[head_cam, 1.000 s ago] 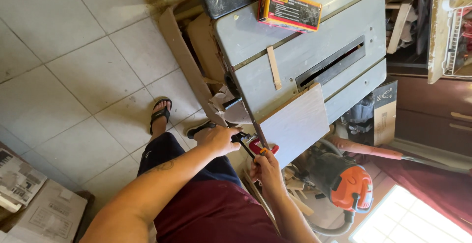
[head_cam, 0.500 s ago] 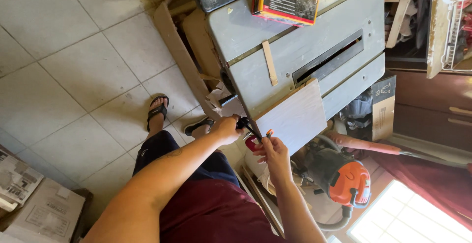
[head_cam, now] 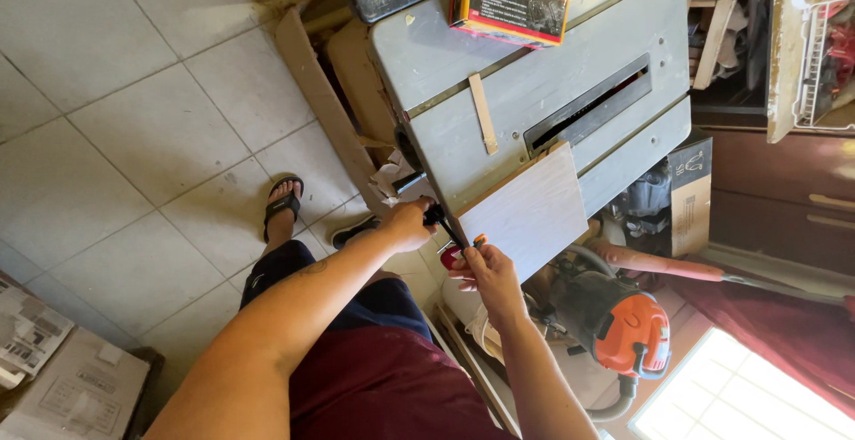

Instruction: Performing various woodworking tasks including clamping wood, drilling, and using pliers on components

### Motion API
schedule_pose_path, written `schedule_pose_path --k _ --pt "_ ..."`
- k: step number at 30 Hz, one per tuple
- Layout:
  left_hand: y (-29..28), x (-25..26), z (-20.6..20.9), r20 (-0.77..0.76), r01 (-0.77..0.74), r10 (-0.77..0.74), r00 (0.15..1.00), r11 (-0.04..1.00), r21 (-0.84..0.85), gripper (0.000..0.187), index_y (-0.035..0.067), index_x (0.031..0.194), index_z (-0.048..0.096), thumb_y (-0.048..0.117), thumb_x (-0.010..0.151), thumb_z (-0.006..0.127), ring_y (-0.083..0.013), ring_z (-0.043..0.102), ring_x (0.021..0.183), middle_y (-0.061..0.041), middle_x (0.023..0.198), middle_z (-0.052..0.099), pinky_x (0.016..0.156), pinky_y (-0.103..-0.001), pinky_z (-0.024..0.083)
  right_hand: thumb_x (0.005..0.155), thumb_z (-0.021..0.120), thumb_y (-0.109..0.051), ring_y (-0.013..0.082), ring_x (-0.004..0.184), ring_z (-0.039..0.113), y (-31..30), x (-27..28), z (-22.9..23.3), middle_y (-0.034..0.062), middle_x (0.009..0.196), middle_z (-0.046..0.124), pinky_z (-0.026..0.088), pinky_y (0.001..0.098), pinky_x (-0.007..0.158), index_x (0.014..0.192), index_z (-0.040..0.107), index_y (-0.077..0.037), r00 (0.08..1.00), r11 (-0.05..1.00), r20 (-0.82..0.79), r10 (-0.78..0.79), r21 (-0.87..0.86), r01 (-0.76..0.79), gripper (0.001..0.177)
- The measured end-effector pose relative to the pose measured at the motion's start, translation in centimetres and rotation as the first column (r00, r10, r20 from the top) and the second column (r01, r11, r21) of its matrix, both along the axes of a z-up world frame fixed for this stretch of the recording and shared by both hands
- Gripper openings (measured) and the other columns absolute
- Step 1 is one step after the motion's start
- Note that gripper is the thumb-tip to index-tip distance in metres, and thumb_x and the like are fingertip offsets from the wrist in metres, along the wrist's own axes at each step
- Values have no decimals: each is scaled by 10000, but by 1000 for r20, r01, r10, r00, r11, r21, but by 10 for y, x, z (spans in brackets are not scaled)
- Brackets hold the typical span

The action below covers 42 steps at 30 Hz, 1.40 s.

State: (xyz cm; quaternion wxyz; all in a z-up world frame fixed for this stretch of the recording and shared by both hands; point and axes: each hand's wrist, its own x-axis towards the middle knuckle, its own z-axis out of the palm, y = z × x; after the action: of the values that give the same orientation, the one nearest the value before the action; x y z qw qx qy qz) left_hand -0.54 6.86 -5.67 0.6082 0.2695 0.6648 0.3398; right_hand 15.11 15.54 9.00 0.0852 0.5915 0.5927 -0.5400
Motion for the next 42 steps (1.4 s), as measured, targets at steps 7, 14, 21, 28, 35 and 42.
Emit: schedule_pose_path --k 7,14,21,28,35,42 --pt "2 12 -15 100 -38 42 994 999 -38 780 249 1552 523 506 868 795 -364 634 1347 -160 1403 697 1120 -486 516 1059 658 -364 296 858 816 1 -11 4 207 946 788 653 308 649 1170 623 67 999 1000 32 15 -27 -15 447" --pt "5 20 -15 77 -69 73 994 996 -54 626 253 1511 557 397 934 751 -392 610 1371 -186 1421 676 1152 -485 498 1045 690 -376 294 901 798 12 -5 -10 222 975 779 664 373 787 1161 633 57 999 998 37 -10 -63 12 452" --pt "7 23 -1 128 -25 36 991 996 -89 650 282 1566 511 429 963 705 -351 578 1413 -144 1466 656 1175 -479 476 1030 708 -409 235 950 767 11 -10 -19 205 1019 788 630 354 906 1126 654 45 998 999 62 15 -42 -13 468" --pt "-2 17 29 201 -97 117 973 989 -110 752 300 1563 523 518 887 770 -345 595 1390 -128 1439 673 1127 -500 508 1024 730 -387 196 880 748 10 -13 -19 183 962 778 635 359 884 1125 659 40 997 999 73 30 -33 -28 444" --pt "-2 -9 42 121 -97 104 987 993 -59 762 197 1587 485 381 897 750 -388 558 1421 -184 1497 625 1183 -503 464 1014 743 -395 179 831 765 7 -15 -14 161 933 790 641 303 816 1111 670 15 992 998 102 69 -22 -67 427" --pt "3 -5 12 117 -52 54 992 998 -21 736 198 1547 551 416 880 775 -383 610 1372 -176 1418 688 1160 -509 493 1045 690 -403 262 719 801 15 -7 -23 237 841 786 679 351 666 1028 691 42 993 1000 115 14 8 -15 445"
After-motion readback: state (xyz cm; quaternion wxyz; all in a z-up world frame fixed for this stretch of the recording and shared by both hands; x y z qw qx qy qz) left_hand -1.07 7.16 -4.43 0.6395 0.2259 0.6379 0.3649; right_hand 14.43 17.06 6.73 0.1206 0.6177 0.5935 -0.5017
